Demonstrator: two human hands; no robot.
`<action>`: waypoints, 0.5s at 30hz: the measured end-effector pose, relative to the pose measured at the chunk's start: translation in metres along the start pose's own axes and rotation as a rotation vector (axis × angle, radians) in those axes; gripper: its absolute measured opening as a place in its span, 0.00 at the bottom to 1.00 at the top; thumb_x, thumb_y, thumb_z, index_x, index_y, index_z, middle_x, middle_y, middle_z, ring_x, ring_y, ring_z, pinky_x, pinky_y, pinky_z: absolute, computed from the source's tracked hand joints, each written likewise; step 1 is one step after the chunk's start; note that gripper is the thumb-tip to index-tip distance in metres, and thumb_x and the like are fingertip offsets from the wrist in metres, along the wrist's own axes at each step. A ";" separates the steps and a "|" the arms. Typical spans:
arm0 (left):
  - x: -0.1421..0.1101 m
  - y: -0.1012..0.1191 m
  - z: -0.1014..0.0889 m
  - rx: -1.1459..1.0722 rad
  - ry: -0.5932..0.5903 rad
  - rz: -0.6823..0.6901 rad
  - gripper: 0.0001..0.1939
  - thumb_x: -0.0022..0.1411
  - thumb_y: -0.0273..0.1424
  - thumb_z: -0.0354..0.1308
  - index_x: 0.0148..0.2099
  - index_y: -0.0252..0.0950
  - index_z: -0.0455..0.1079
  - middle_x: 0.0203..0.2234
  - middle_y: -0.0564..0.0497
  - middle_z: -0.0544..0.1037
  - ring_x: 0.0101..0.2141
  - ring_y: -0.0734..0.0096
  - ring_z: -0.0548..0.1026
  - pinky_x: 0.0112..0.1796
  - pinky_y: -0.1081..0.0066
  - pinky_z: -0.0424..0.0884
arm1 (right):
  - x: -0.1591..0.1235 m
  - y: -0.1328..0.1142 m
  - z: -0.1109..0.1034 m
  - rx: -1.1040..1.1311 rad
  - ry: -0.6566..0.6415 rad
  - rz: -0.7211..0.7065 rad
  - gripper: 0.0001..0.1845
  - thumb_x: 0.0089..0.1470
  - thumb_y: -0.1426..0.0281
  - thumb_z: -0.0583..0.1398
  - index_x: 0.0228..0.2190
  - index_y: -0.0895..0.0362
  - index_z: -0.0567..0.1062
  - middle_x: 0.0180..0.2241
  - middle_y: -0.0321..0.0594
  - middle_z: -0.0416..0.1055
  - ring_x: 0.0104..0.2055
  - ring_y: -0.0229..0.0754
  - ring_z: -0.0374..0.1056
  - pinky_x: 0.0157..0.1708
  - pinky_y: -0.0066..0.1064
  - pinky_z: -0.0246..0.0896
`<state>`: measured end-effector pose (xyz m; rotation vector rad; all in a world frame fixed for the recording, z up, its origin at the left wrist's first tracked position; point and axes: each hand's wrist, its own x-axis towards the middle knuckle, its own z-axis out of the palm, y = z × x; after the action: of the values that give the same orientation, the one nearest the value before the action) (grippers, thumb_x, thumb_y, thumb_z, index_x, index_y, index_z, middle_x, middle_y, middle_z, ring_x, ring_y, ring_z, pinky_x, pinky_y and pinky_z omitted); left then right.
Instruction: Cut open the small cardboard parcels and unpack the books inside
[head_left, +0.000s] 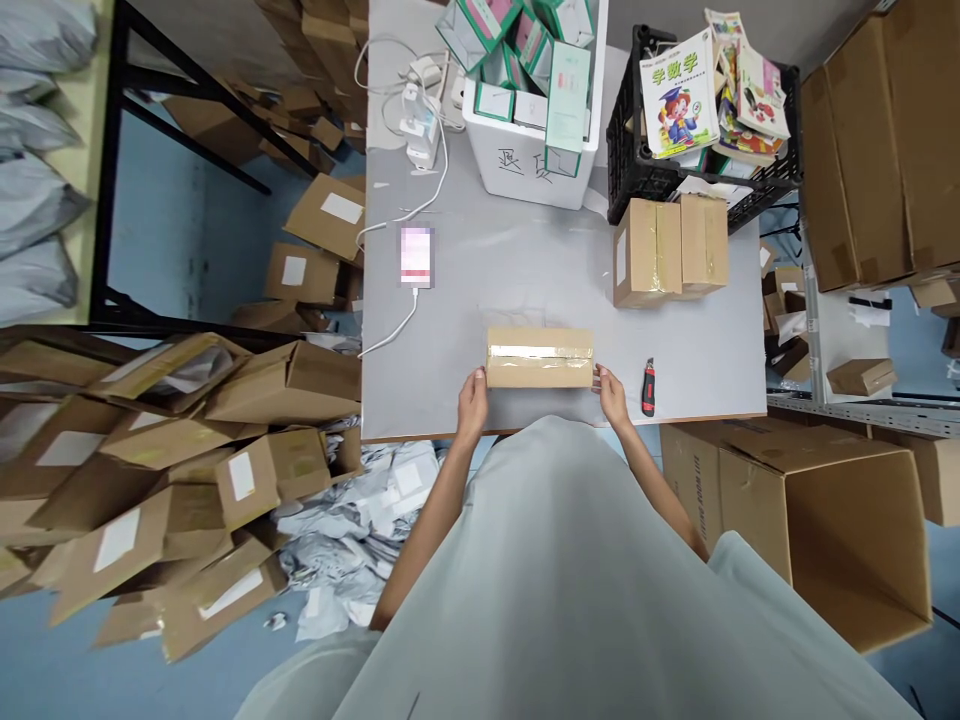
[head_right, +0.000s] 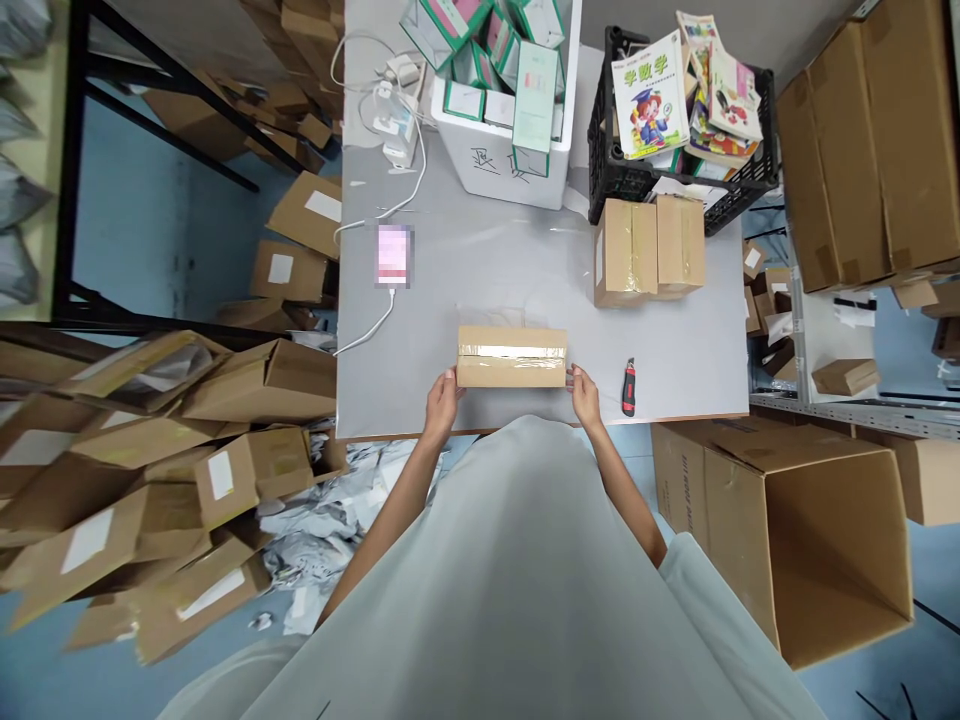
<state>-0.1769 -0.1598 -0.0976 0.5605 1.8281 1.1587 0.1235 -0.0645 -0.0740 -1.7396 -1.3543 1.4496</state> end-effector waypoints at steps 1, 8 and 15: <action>-0.001 -0.002 0.000 -0.023 -0.014 -0.051 0.34 0.78 0.58 0.48 0.64 0.36 0.77 0.64 0.35 0.80 0.65 0.49 0.78 0.64 0.48 0.76 | -0.002 0.003 0.000 0.003 -0.015 0.007 0.39 0.70 0.45 0.53 0.62 0.60 0.80 0.61 0.57 0.81 0.57 0.56 0.81 0.55 0.49 0.80; -0.003 0.009 0.001 -0.054 0.026 -0.057 0.41 0.78 0.62 0.40 0.59 0.34 0.80 0.57 0.33 0.84 0.61 0.49 0.81 0.62 0.49 0.78 | -0.007 -0.009 -0.004 -0.082 -0.040 -0.106 0.29 0.61 0.50 0.64 0.54 0.55 0.87 0.55 0.44 0.85 0.60 0.59 0.81 0.65 0.50 0.75; 0.023 0.029 0.002 0.102 0.084 0.124 0.22 0.68 0.44 0.66 0.57 0.36 0.83 0.53 0.40 0.82 0.54 0.54 0.82 0.63 0.54 0.77 | 0.016 -0.032 -0.008 -0.165 0.077 -0.109 0.21 0.63 0.52 0.65 0.45 0.52 0.91 0.50 0.43 0.87 0.55 0.60 0.84 0.61 0.48 0.78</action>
<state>-0.1893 -0.1288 -0.0824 0.7015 1.9563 1.1914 0.1183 -0.0366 -0.0513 -1.7738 -1.5394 1.2296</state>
